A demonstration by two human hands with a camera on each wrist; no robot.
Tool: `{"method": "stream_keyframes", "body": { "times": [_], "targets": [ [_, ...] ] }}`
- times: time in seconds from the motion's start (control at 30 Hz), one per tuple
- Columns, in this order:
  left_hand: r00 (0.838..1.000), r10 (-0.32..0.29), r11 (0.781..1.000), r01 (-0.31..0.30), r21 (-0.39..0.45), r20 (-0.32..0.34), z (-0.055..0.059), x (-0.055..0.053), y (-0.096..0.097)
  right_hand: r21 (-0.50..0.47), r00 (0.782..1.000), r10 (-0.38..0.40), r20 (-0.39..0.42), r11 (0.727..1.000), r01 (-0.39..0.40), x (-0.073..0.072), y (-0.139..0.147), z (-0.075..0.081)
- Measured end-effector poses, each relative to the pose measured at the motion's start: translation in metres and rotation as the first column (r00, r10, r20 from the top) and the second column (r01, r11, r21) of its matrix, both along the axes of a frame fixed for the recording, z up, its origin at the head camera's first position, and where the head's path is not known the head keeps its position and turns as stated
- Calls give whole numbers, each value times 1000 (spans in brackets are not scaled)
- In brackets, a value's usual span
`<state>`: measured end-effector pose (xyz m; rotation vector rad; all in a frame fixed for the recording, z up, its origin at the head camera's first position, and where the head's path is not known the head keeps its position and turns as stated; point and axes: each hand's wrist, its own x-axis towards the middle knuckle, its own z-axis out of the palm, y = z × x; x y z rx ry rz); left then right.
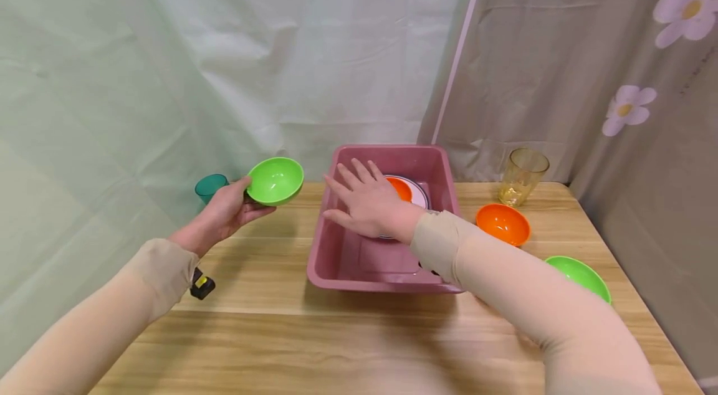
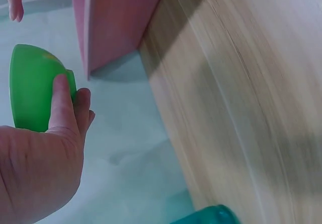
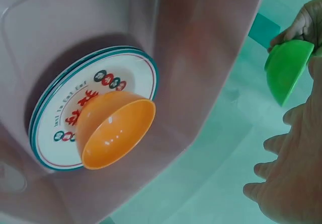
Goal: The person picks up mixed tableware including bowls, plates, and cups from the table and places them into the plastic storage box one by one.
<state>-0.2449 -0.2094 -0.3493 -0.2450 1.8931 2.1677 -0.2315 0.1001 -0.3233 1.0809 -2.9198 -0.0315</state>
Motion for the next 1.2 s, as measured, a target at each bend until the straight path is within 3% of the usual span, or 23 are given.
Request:
{"method": "stream_keyframes", "body": {
  "times": [0.3,0.53,0.8,1.03,1.2],
  "targets": [
    [997,-76,997,76,-26,4,14,11,28,-3,997,13,-75,1000,-14,20,40,2],
    [988,-157,988,157,4,-4,23,25,58,-18,998,-49,-46,999,48,36,76,7],
    [967,-256,967,256,-2,-10,22,38,95,-74,997,-68,-42,995,64,56,116,1],
    [938,-345,939,345,5,-25,20,46,120,-113,995,-85,-52,990,79,71,137,-3],
    [940,-340,940,340,22,-10,19,48,133,-182,995,-101,9,978,101,76,136,-2]
  ]
}}
